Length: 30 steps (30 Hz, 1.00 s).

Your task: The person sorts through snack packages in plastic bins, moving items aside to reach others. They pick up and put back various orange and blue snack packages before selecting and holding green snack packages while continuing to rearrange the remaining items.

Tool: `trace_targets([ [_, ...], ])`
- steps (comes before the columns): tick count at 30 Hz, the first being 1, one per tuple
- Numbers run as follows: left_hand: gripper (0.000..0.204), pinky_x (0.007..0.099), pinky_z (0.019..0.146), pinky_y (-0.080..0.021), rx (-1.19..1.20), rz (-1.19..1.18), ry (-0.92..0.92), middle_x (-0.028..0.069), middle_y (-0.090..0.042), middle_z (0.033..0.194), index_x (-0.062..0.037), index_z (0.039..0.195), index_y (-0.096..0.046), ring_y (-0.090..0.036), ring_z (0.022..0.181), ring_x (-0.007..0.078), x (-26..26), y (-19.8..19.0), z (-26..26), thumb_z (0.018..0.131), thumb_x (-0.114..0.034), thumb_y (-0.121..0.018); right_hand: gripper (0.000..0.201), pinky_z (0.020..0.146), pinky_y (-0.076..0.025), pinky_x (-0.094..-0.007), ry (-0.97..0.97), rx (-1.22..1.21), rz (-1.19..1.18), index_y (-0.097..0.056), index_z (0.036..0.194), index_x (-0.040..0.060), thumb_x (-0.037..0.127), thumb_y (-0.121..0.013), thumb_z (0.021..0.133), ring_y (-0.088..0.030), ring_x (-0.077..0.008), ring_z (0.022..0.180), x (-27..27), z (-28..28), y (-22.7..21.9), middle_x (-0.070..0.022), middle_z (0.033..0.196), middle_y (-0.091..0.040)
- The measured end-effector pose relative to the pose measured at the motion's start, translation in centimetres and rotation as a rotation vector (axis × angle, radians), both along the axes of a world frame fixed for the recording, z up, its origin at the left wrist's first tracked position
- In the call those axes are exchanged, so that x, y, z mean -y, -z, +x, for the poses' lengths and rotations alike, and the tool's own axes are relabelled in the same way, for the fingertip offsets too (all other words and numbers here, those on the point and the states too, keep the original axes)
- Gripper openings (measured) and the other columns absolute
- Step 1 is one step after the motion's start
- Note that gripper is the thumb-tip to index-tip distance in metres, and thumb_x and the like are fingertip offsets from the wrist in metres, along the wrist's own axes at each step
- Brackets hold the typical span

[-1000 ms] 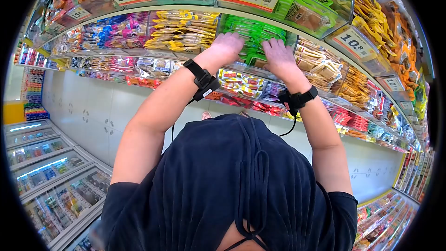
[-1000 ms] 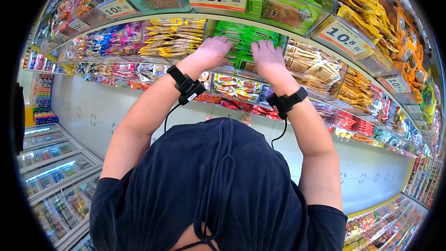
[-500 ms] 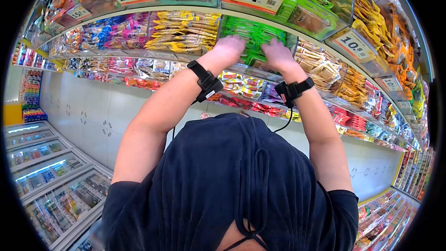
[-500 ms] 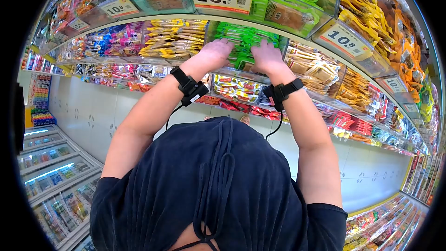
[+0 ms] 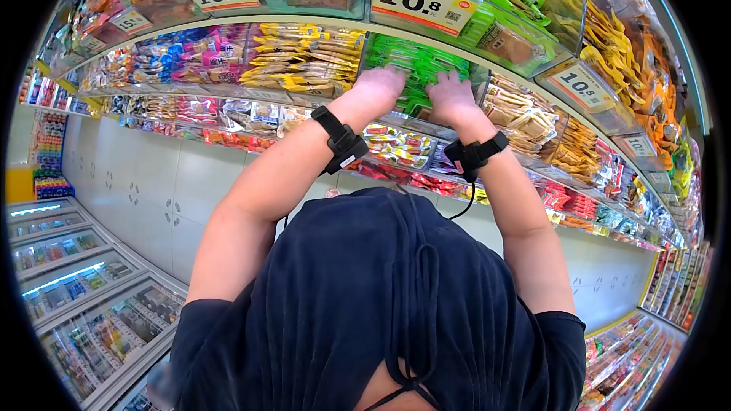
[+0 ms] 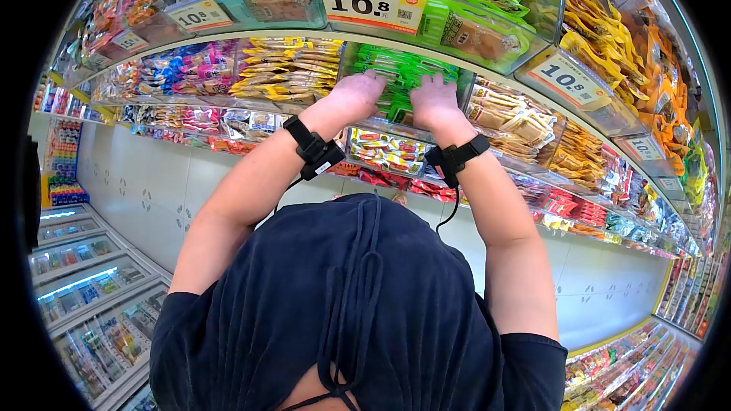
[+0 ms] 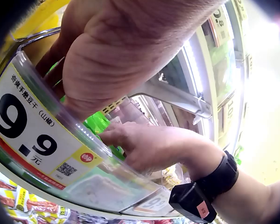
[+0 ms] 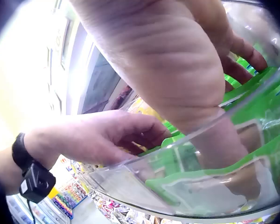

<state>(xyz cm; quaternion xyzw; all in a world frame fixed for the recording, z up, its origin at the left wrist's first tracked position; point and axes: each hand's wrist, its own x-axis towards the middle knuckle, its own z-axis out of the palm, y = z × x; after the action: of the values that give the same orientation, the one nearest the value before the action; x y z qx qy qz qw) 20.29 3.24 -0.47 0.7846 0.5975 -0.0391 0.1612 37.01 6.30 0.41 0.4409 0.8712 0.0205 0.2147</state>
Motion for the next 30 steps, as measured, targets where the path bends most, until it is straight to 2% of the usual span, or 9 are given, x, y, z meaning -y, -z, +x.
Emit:
trace_targets([
  [3, 0.057, 0.0438, 0.086, -0.052, 0.006, -0.008, -0.013, 0.0201, -0.055, 0.119, -0.0007, 0.118, -0.054, -0.060, 0.105, 0.0372, -0.1, 0.1, 0.1, 0.071, -0.021, -0.079, 0.061, 0.093, -0.047, -0.0427, 0.127, -0.110, -0.309, -0.059, 0.124, 0.0118, 0.029, -0.075, 0.067, -0.055, -0.0378, 0.110, -1.1, 0.8, -1.3, -0.0215, 0.118, -0.055],
  [6, 0.057, 0.0442, 0.086, -0.052, 0.031, 0.030, 0.002, 0.0205, -0.056, 0.117, -0.0008, 0.118, -0.053, -0.061, 0.103, 0.0374, 0.1, 0.4, -0.1, 0.071, -0.021, -0.079, 0.059, 0.093, -0.047, -0.0413, 0.127, -0.244, -0.280, -0.058, 0.123, 0.0091, 0.026, -0.073, 0.068, -0.055, -0.0382, 0.111, -0.8, 1.8, -0.5, -0.0238, 0.119, -0.055],
  [10, 0.057, 0.0447, 0.084, -0.052, 0.026, 0.034, 0.005, 0.0208, -0.057, 0.115, -0.0007, 0.117, -0.053, -0.062, 0.101, 0.0375, 0.1, 0.7, -0.1, 0.070, -0.020, -0.079, 0.055, 0.089, -0.048, -0.0420, 0.086, -0.330, -0.305, -0.060, 0.118, 0.0077, 0.025, -0.072, 0.068, -0.058, -0.0371, 0.106, -1.1, 2.1, 1.3, -0.0235, 0.112, -0.060],
  [16, 0.055, 0.0442, 0.084, -0.052, 0.035, 0.048, 0.003, 0.0210, -0.057, 0.115, 0.0000, 0.115, -0.053, -0.062, 0.101, 0.0373, 0.1, 0.7, -0.3, 0.070, -0.020, -0.078, 0.046, 0.082, -0.052, -0.0430, 0.066, -0.291, -0.225, -0.064, 0.103, 0.0041, 0.027, -0.072, 0.063, -0.064, -0.0349, 0.093, -1.1, 1.8, -2.6, -0.0191, 0.097, -0.067],
  [19, 0.055, 0.0442, 0.084, -0.052, 0.024, 0.023, 0.007, 0.0210, -0.057, 0.115, 0.0000, 0.116, -0.053, -0.061, 0.102, 0.0372, -0.1, 0.8, -0.1, 0.071, -0.020, -0.078, 0.047, 0.082, -0.052, -0.0432, 0.021, -0.317, -0.177, -0.064, 0.105, 0.0045, 0.027, -0.071, 0.064, -0.064, -0.0353, 0.093, -1.4, 1.8, -5.1, -0.0196, 0.096, -0.067],
  [23, 0.055, 0.0439, 0.085, -0.052, 0.020, 0.016, 0.010, 0.0206, -0.057, 0.115, 0.0000, 0.117, -0.051, -0.061, 0.104, 0.0369, -0.1, 0.6, -0.1, 0.072, -0.019, -0.076, 0.053, 0.081, -0.050, -0.0454, 0.014, -0.314, -0.219, -0.061, 0.112, 0.0045, 0.026, -0.070, 0.065, -0.061, -0.0388, 0.095, -1.6, 1.9, -4.1, -0.0245, 0.098, -0.064],
  [24, 0.055, 0.0438, 0.086, -0.052, 0.022, 0.020, 0.008, 0.0206, -0.057, 0.115, 0.0001, 0.117, -0.051, -0.060, 0.104, 0.0369, 0.0, 0.7, -0.1, 0.072, -0.019, -0.076, 0.058, 0.085, -0.049, -0.0444, 0.042, -0.278, -0.264, -0.058, 0.118, 0.0044, 0.026, -0.071, 0.065, -0.060, -0.0390, 0.099, -1.7, 1.8, -3.4, -0.0264, 0.103, -0.062],
  [28, 0.054, 0.0438, 0.086, -0.052, 0.050, 0.034, 0.018, 0.0208, -0.057, 0.116, 0.0003, 0.116, -0.052, -0.060, 0.104, 0.0369, 0.1, 0.5, -0.3, 0.072, -0.020, -0.077, 0.062, 0.087, -0.049, -0.0434, 0.035, -0.449, -0.264, -0.058, 0.120, 0.0037, 0.029, -0.072, 0.065, -0.061, -0.0389, 0.099, -1.6, 2.5, 0.2, -0.0261, 0.104, -0.063],
  [30, 0.054, 0.0441, 0.085, -0.052, 0.045, 0.034, 0.008, 0.0210, -0.057, 0.115, 0.0003, 0.115, -0.053, -0.060, 0.103, 0.0372, 0.1, 0.6, -0.3, 0.071, -0.019, -0.077, 0.061, 0.085, -0.050, -0.0417, 0.051, -0.465, -0.269, -0.059, 0.118, 0.0023, 0.029, -0.073, 0.065, -0.062, -0.0378, 0.095, -1.6, 2.7, -0.6, -0.0258, 0.102, -0.064],
])
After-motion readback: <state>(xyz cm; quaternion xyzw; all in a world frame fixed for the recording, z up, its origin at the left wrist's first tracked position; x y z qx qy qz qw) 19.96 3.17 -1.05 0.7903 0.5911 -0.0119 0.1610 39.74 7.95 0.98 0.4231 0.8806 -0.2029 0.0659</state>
